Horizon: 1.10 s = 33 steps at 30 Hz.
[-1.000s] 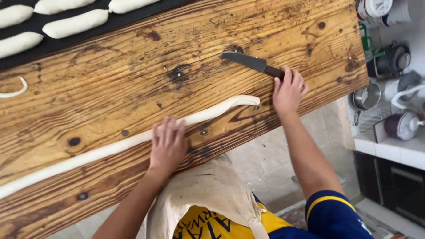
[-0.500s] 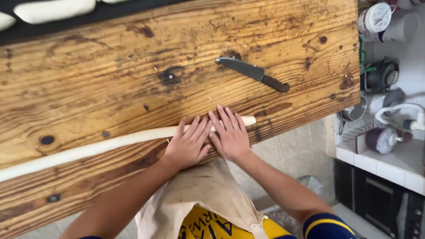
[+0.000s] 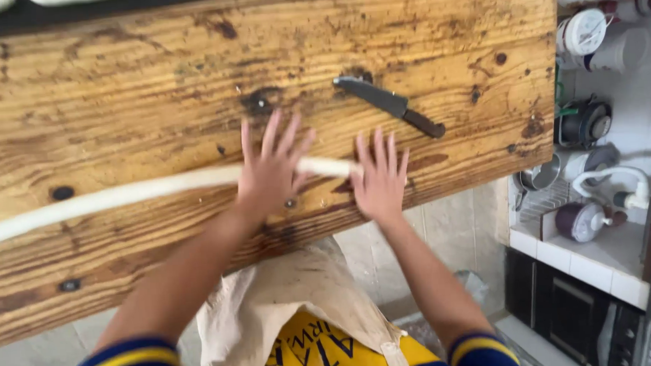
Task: Rolling out dough into strips, cutting them into smaller pieces, and placing them on a baking tray
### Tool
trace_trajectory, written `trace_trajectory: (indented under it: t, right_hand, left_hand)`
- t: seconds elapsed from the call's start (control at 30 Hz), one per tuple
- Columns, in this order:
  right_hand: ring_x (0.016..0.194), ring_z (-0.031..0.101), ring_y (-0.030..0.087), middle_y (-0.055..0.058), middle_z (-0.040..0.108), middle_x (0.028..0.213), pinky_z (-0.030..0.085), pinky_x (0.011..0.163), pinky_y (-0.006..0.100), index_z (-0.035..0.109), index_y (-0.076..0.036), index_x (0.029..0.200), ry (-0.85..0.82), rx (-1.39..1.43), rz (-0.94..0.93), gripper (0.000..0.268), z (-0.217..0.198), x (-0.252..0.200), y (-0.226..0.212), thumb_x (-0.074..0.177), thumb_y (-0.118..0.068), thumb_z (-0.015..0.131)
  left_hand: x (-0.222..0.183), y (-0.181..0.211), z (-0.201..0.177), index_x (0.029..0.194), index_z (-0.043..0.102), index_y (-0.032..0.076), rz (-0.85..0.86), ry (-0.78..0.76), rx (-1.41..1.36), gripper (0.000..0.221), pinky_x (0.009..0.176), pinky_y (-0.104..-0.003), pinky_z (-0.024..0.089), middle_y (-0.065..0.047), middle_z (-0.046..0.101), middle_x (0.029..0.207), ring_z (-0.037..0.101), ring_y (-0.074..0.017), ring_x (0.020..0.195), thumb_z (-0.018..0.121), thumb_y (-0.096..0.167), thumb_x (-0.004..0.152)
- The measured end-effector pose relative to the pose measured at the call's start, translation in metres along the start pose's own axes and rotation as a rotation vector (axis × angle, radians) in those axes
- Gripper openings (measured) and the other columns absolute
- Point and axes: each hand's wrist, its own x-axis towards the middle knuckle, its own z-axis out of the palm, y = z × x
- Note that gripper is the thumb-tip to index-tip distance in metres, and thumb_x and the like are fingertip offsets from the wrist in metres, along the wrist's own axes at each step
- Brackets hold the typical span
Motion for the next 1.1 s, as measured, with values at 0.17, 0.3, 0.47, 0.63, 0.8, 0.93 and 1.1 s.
trace_trajectory:
  t: [0.17,0.3,0.47,0.63,0.8,0.93,1.1]
  right_hand:
    - [0.153,0.032,0.030,0.007,0.039,0.164,0.018,0.124,0.057,0.045,-0.030,0.157,0.154,-0.136,-0.168,0.067,0.055,-0.114,0.028,0.096,-0.057,0.048]
    - [0.152,0.032,0.036,0.012,0.034,0.166,0.020,0.121,0.060,0.038,-0.024,0.161,0.138,-0.078,-0.142,0.066,0.048,-0.033,0.056,0.103,-0.055,0.034]
    - [0.159,0.010,0.040,0.018,0.011,0.173,0.000,0.122,0.068,0.015,-0.016,0.168,0.062,-0.040,0.208,0.073,0.018,0.071,0.071,0.107,-0.046,0.043]
    - [0.155,0.022,0.034,0.010,0.026,0.170,0.002,0.123,0.062,0.032,-0.019,0.164,0.119,0.027,-0.005,0.057,0.017,-0.003,0.045,0.110,-0.040,0.031]
    - [0.143,0.044,0.035,0.016,0.046,0.158,0.015,0.121,0.062,0.049,-0.010,0.154,0.239,-0.028,-0.269,0.063,0.062,-0.083,0.044,0.100,-0.042,0.050]
    - [0.149,0.035,0.035,0.012,0.035,0.166,0.007,0.119,0.066,0.038,-0.020,0.163,0.227,-0.016,-0.110,0.060,0.038,-0.028,0.038,0.107,-0.039,0.036]
    - [0.154,0.026,0.039,0.022,0.027,0.168,-0.001,0.111,0.076,0.029,-0.012,0.165,0.334,-0.034,0.120,0.061,0.035,0.075,-0.012,0.110,-0.034,0.042]
  left_hand:
    - [-0.109,0.035,-0.008,0.159,0.038,0.033,0.061,-0.090,-0.100,0.066,0.121,-0.072,0.011,0.003,0.037,0.166,0.026,-0.0227,0.156,0.029,0.061,0.099]
    - [-0.050,0.002,-0.009,0.159,0.037,0.039,-0.007,-0.115,-0.008,0.061,0.116,-0.077,0.005,0.001,0.030,0.170,0.016,-0.0281,0.159,0.030,0.057,0.102]
    - [0.046,-0.061,-0.004,0.167,0.026,0.019,-0.313,-0.210,-0.180,0.075,0.121,-0.075,-0.003,-0.008,0.016,0.175,0.005,-0.0311,0.161,0.034,0.055,0.102]
    - [-0.012,-0.017,-0.031,0.165,0.030,0.019,-0.469,-0.273,-0.064,0.090,0.113,-0.082,0.001,-0.022,0.018,0.171,0.009,-0.0459,0.157,0.055,0.061,0.089]
    - [-0.132,0.004,-0.037,0.162,0.033,0.027,-0.270,-0.323,-0.140,0.081,0.117,-0.076,0.006,-0.012,0.038,0.164,0.025,-0.0344,0.156,0.035,0.072,0.096]
    - [-0.169,-0.069,-0.059,0.155,0.045,0.035,-0.201,-0.057,0.122,0.069,0.116,-0.067,0.021,-0.004,0.047,0.155,0.036,-0.0295,0.149,0.048,0.063,0.093]
    - [-0.109,-0.145,-0.055,0.164,0.036,0.031,-0.398,0.122,0.303,0.070,0.117,-0.071,0.013,-0.008,0.033,0.169,0.023,-0.0399,0.155,0.030,0.066,0.104]
